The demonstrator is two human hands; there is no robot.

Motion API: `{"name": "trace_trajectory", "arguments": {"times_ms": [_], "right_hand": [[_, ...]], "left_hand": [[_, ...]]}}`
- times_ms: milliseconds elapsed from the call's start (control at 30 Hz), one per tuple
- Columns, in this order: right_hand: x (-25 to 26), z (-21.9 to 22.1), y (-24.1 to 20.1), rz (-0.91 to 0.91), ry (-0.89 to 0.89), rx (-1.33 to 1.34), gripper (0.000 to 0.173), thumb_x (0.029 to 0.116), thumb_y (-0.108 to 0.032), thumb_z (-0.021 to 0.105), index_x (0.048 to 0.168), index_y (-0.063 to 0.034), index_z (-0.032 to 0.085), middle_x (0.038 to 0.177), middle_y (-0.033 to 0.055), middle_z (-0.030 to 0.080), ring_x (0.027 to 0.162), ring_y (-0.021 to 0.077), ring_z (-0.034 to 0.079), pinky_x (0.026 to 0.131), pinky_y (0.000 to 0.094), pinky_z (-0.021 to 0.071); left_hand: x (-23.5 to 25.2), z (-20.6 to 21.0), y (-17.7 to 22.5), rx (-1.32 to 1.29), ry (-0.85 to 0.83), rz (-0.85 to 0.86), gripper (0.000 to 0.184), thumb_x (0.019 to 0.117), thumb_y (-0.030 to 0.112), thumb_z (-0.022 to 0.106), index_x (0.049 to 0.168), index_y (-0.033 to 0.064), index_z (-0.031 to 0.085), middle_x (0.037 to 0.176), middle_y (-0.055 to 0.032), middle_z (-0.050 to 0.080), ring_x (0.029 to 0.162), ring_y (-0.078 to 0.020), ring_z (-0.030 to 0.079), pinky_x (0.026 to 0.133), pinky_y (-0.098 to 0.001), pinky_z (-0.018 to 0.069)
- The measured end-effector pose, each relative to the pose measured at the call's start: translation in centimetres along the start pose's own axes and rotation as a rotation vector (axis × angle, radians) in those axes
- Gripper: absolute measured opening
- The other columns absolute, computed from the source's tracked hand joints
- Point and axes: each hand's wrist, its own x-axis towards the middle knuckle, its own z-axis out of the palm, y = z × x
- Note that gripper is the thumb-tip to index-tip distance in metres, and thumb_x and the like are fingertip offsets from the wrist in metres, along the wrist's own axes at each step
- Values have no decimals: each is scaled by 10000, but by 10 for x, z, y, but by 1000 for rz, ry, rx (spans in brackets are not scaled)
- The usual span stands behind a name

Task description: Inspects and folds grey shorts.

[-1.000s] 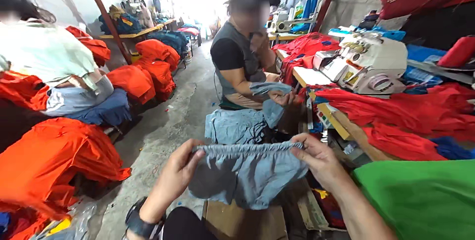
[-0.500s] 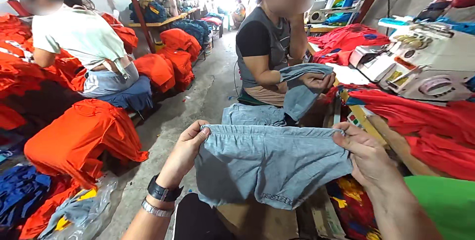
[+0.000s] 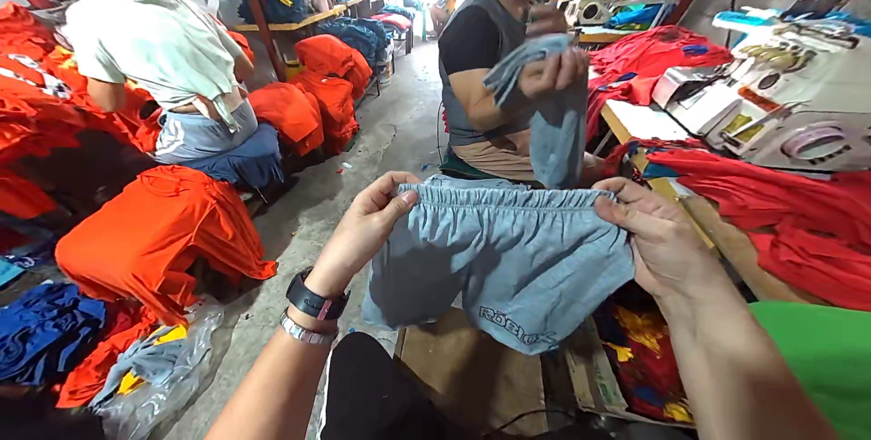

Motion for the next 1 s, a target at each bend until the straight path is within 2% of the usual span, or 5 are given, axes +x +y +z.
{"name": "trace_trajectory", "arguments": {"times_ms": [267,433,633,800,1000], "right_hand": [[8,40,-18,-113,-389,-572,988,640,-323,943,1493,-136,481,1389,141,508,1193,249,604,912,450,589],[3,87,12,-230,-319,-486,424,838,-189,823,1206,-41,672,1073,2,726,993,-13,670,922,203,551],[19,90,-6,-583,-144,-613,322,806,-249,792,999,1,732,1411,181,514,1338,236,459,1105,365,409],[29,92,-36,-706,-71,-463,245,904,-125,709,1110,-5,649,1069,-83,667,1015,-100,605,933,120,507],[50,58,-56,-567,117,-296,325,935,-123,667,1250,-124,585,1133,-132,670,1081,-5,647,994,249,551]], "left_hand": [[16,30,33,119,-234,209,307,1002,43,579,1304,-7,605,984,-39,689,803,-35,627,739,-219,546],[21,41,33,36,-179,257,410,908,23,728,1278,-49,566,997,-71,702,834,-62,670,750,-232,573],[-4,17,-5,184,-339,84,580,749,19,867,1262,-39,601,1036,-86,743,955,-96,715,887,-307,600],[-36,19,-45,160,-407,-141,191,844,13,779,1024,-18,723,952,-66,739,877,-82,698,833,-307,592],[-71,-3,-77,-27,-266,-307,211,872,104,717,1070,35,734,1112,-43,705,1005,-104,663,899,-327,562]]}}
